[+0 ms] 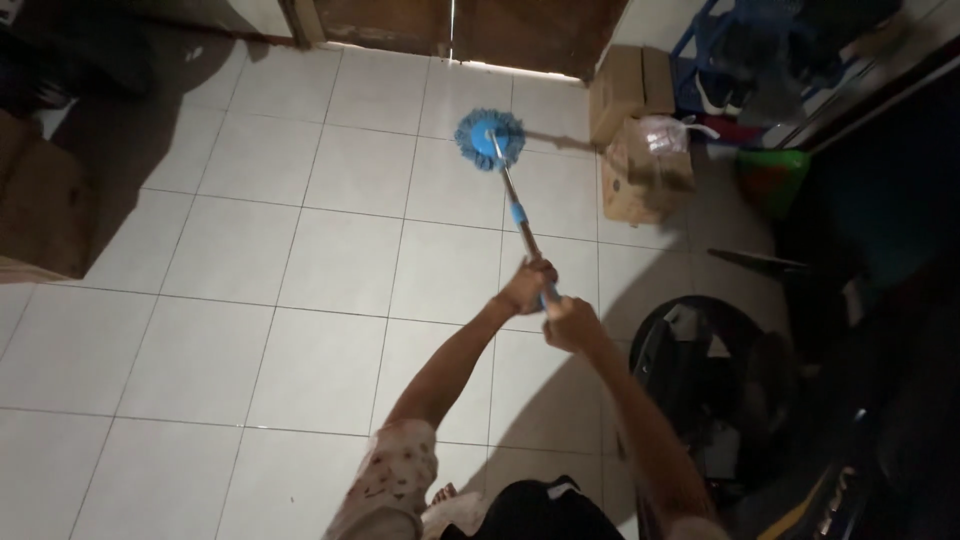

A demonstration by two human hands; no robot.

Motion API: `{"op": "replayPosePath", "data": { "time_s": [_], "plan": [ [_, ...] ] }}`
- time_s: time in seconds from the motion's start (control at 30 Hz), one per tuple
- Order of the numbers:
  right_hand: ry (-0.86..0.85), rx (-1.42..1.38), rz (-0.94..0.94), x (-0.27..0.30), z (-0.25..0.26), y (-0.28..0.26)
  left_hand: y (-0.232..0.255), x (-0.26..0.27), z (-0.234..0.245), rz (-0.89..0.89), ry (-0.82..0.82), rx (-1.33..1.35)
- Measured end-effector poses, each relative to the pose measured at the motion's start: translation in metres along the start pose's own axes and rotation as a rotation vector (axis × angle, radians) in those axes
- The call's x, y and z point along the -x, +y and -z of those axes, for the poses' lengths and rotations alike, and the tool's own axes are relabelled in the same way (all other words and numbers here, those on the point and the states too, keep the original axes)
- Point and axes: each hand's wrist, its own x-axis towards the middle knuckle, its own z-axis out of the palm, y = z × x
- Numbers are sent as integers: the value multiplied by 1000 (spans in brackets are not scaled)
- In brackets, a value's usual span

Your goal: Mopping a tiled floor using a spin mop, moving from a bedroom area into a garage space with a motorcycle.

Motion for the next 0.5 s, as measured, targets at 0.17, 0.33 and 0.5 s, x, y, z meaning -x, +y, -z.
{"op": "replayPosePath", "data": {
  "time_s": [0.17,0.33,0.5],
  "plan": [
    [-595,11,-222,-1,179,-55,73,14,29,-260,158,-143],
    [-651,-47,-290,-30,268,-103,136,48,126,-188,56,-94],
    [-598,-45,-420,-43,205,-59,98,11,114,-108,48,-63]
  ]
}}
